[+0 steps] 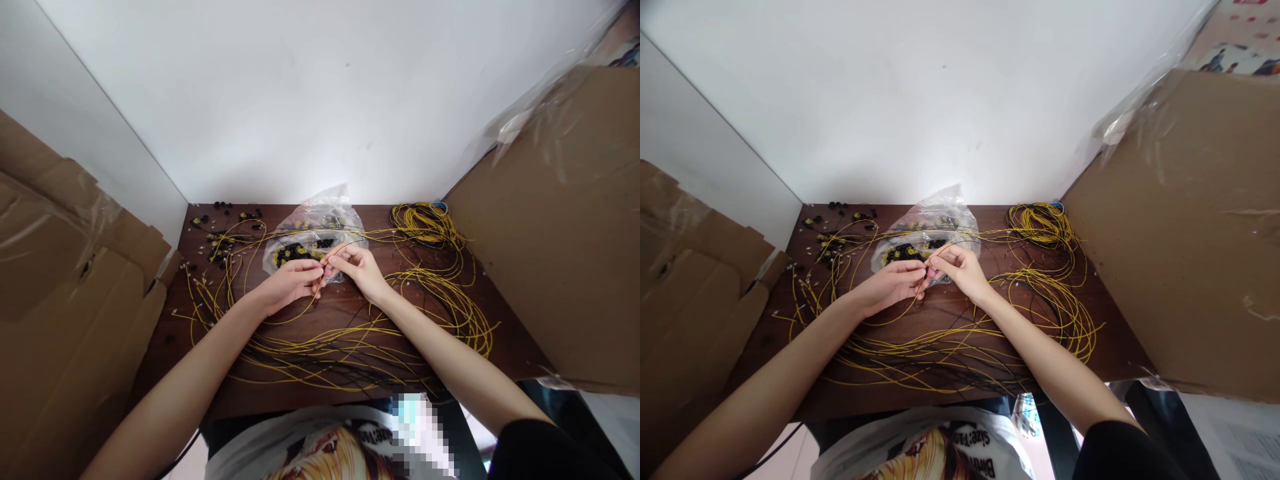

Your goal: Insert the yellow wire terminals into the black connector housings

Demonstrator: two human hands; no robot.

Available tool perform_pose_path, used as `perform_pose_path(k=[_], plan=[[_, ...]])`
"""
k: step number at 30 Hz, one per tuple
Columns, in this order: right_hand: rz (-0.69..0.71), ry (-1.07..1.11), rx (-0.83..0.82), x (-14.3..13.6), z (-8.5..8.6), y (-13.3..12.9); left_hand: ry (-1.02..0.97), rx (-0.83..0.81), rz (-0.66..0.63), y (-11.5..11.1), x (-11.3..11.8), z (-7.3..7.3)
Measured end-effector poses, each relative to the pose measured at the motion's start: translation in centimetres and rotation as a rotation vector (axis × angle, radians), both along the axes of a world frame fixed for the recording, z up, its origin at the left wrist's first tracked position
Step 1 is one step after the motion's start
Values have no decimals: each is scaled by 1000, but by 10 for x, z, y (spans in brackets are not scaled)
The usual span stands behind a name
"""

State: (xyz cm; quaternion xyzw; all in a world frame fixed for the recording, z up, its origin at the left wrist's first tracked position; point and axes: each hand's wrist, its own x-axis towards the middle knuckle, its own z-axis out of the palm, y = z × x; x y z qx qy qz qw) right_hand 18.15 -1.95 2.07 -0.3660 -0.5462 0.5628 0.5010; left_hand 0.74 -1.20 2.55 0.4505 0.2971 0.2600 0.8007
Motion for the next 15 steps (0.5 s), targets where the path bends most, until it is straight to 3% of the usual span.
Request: perform_pose_path(k=[10,15], plan=[[-39,162,-155,-1,-5,3,10,35,-18,-1,0,2],[-44,166,-143,-2,-3,2,-3,22,-24,1,0,-1]])
